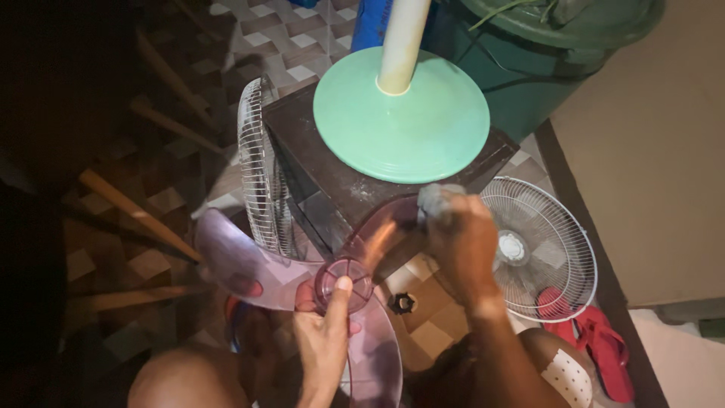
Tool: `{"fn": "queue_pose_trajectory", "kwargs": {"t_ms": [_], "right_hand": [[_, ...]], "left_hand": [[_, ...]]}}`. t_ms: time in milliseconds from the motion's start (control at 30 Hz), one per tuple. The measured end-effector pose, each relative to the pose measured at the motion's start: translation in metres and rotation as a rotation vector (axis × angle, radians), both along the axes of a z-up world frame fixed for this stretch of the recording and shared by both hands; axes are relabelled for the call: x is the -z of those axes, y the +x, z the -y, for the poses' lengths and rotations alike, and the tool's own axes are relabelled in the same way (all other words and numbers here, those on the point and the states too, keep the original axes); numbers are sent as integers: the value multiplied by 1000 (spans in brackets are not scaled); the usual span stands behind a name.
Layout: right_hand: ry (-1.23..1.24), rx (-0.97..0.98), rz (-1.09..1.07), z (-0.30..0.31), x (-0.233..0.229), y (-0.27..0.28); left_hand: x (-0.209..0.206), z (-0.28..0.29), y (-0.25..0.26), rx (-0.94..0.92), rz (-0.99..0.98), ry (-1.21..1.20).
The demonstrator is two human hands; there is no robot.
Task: The person wipes a detached fan blade with a cloth, rotating it to clean each surface. The blade is held in one hand while the other hand scrubs with the cloth.
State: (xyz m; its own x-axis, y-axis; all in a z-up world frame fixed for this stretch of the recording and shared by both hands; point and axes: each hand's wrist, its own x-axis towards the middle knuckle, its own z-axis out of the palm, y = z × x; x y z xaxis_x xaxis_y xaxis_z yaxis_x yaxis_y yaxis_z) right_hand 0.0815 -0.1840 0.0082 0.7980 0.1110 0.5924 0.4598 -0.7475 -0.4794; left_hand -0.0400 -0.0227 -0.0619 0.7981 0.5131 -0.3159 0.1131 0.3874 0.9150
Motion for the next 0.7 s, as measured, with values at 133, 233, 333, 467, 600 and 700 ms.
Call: {"fn": "queue_pose_trajectory", "kwargs": {"t_ms": [133,233,333,467,600,700], "right_hand": [[-9,-29,23,-7,14,1],[-8,-106,1,-12,18,1],[-54,-96,66,-27,24,-10],[102,-189,-155,-40,25,-30],[151,-208,-183,-47,27,-41],[191,-262,-170,-45,25,-46]], "left_hand": [[-6,-6,0,0,-44,11],[-11,-6,-1,10,-38,-11],[-12,-5,-1,15,-47,19],[-12,-4,0,-4,-105,39],[-8,-4,-1,-7,-63,42],[-5,-4,-1,6,46,96]]}}
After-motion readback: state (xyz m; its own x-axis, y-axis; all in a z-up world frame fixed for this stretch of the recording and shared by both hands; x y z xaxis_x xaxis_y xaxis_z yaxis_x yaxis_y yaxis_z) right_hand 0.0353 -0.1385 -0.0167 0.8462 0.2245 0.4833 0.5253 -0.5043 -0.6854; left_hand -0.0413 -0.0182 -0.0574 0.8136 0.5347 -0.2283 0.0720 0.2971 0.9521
